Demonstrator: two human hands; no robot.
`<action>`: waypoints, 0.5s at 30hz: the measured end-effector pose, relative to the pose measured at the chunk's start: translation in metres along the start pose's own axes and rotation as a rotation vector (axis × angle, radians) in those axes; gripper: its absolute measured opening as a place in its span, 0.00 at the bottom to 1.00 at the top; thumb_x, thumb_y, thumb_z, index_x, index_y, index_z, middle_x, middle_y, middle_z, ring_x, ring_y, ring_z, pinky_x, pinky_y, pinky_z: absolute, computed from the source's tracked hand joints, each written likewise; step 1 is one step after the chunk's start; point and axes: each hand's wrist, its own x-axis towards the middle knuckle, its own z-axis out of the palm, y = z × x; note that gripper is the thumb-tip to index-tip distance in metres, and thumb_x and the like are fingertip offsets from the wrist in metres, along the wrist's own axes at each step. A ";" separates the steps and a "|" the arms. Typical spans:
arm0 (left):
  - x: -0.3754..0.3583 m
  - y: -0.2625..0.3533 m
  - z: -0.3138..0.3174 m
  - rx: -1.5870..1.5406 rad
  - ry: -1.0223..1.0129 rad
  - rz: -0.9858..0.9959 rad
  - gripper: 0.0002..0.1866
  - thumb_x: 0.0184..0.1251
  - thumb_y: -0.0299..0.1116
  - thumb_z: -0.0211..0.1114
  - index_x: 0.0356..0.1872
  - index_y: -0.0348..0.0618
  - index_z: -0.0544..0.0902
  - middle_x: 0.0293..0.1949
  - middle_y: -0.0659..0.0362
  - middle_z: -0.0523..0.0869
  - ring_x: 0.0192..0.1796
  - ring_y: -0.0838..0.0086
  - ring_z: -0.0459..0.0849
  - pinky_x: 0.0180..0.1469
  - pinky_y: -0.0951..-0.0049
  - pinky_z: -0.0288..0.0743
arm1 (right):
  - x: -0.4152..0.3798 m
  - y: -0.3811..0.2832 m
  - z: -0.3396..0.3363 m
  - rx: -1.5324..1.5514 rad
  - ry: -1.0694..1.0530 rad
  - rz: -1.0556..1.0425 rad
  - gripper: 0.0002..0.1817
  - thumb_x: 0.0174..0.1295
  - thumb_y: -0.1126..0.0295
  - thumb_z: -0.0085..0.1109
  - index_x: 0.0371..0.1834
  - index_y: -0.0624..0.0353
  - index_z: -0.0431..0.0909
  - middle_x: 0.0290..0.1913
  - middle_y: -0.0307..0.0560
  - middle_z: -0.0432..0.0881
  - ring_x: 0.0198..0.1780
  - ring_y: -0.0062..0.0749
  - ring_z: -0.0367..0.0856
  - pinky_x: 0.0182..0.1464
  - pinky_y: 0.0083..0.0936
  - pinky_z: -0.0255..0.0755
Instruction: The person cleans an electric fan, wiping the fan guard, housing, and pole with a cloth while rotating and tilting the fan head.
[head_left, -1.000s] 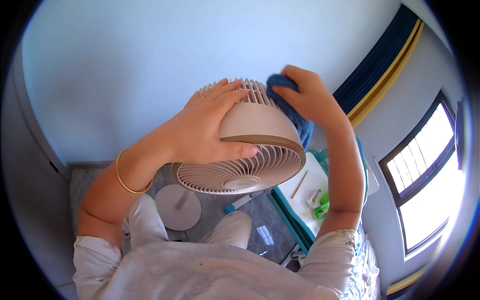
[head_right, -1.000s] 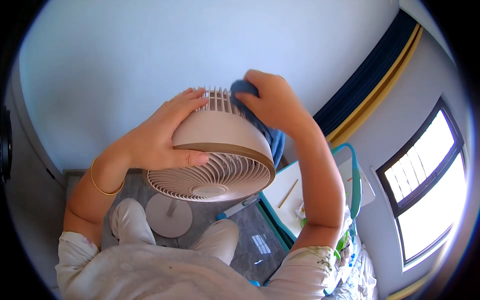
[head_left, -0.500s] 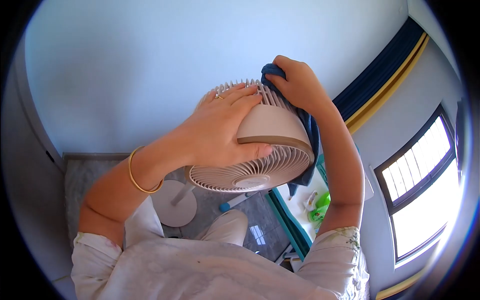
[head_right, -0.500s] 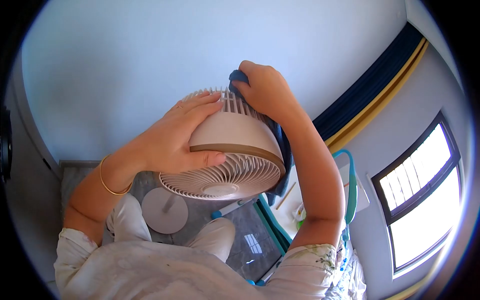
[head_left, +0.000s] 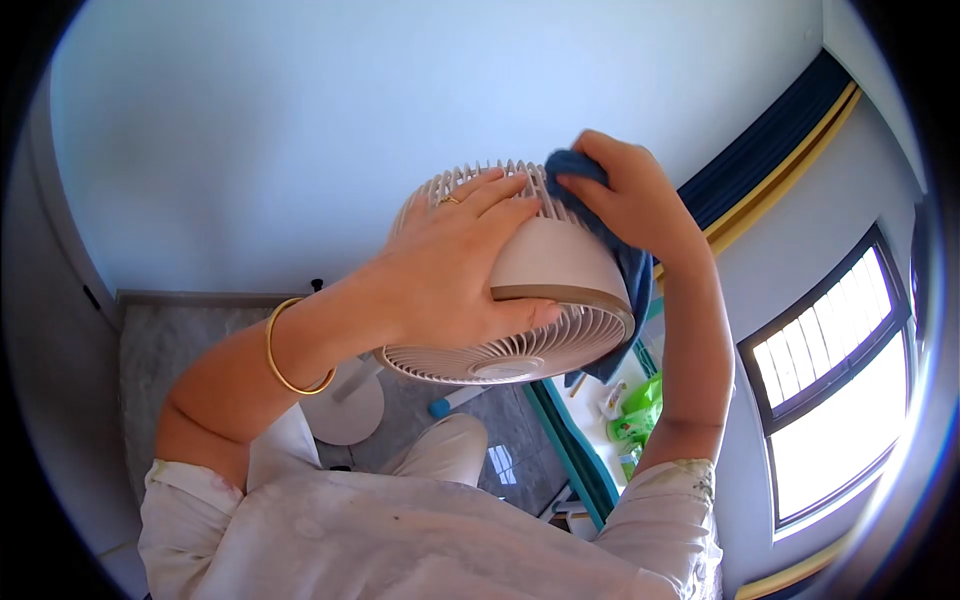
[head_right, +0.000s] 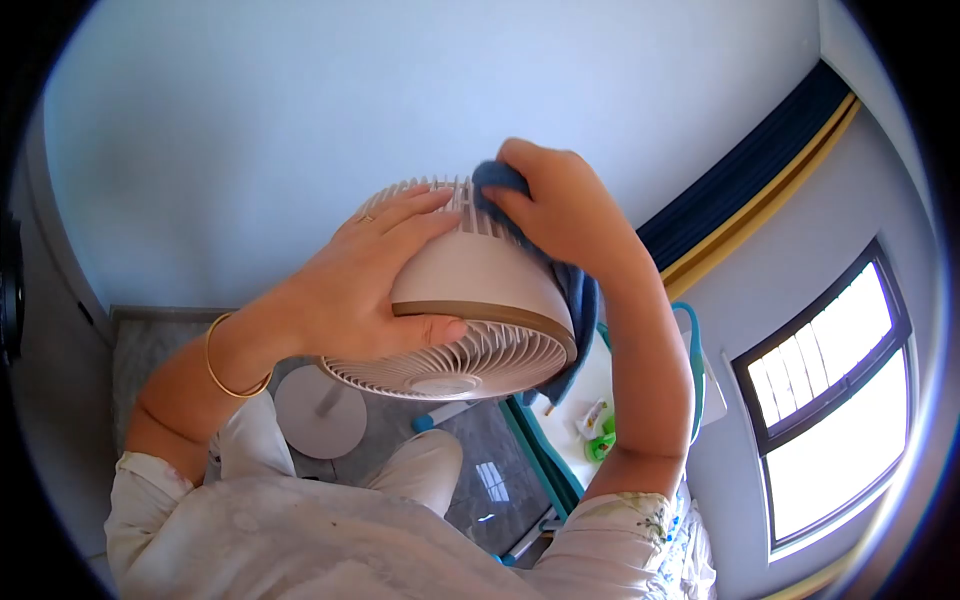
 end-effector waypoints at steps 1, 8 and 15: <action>0.001 -0.001 0.000 -0.007 0.009 -0.007 0.44 0.54 0.56 0.70 0.63 0.31 0.67 0.67 0.38 0.64 0.71 0.45 0.59 0.72 0.54 0.52 | 0.011 0.006 0.008 -0.059 0.031 -0.014 0.12 0.59 0.65 0.59 0.34 0.64 0.74 0.31 0.61 0.80 0.34 0.56 0.77 0.38 0.40 0.70; 0.000 -0.006 0.001 -0.044 -0.005 -0.026 0.44 0.53 0.57 0.69 0.63 0.33 0.68 0.67 0.40 0.64 0.71 0.45 0.59 0.72 0.54 0.52 | 0.044 0.033 0.026 -0.068 0.008 0.018 0.13 0.58 0.66 0.61 0.33 0.67 0.71 0.27 0.59 0.76 0.29 0.44 0.73 0.36 0.33 0.69; -0.005 -0.006 0.002 -0.011 0.029 -0.063 0.43 0.52 0.59 0.69 0.64 0.40 0.69 0.68 0.41 0.62 0.73 0.45 0.56 0.71 0.48 0.48 | -0.026 -0.042 -0.025 0.061 -0.113 0.116 0.12 0.57 0.66 0.60 0.35 0.65 0.74 0.29 0.62 0.78 0.32 0.57 0.76 0.37 0.38 0.70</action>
